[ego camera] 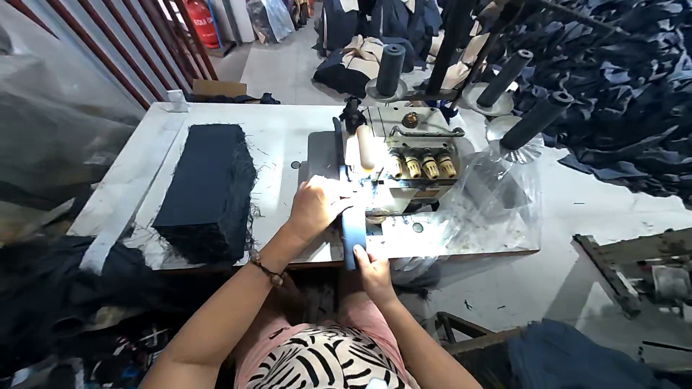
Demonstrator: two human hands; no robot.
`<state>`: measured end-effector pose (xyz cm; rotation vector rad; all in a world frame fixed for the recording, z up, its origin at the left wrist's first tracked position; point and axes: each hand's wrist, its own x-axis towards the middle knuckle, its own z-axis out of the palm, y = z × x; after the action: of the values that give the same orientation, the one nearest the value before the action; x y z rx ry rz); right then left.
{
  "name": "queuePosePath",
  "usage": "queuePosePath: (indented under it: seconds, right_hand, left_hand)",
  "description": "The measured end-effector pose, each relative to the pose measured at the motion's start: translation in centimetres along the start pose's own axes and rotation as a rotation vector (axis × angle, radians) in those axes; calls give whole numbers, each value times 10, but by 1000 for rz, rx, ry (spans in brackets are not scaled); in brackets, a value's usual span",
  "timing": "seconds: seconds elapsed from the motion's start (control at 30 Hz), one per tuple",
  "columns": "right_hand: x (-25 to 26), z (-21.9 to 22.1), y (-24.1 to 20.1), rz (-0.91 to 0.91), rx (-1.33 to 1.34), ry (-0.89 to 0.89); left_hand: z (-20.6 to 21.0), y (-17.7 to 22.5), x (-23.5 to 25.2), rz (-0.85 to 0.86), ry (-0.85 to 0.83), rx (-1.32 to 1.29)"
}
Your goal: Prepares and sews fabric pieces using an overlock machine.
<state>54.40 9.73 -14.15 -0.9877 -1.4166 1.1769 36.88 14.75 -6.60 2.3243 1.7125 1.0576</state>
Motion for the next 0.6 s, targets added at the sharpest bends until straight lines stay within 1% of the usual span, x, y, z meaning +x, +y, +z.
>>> queuePosePath:
  seconds: [0.07, 0.2, 0.27, 0.33, 0.4, 0.5, 0.6]
  right_hand:
    - [13, 3, 1, -3, 28, 5]
    - [38, 8, 8, -77, -8, 32]
    - [49, 12, 13, -110, 36, 51]
    - [54, 15, 11, -92, 101, 35]
    - [57, 13, 12, -101, 94, -25]
    - [56, 10, 28, -84, 64, -124]
    - [54, 8, 33, -70, 84, -153]
  left_hand:
    - [2, -2, -1, 15, 1, 6]
    - [2, -1, -4, 62, -20, 83]
    - [-4, -2, -3, 52, -83, 114]
    - [-12, -7, 4, 33, -170, 98]
    - [-24, -8, 26, -52, -324, 84]
    - [-21, -23, 62, -197, -490, 155]
    - [-18, -28, 81, -252, -507, 199]
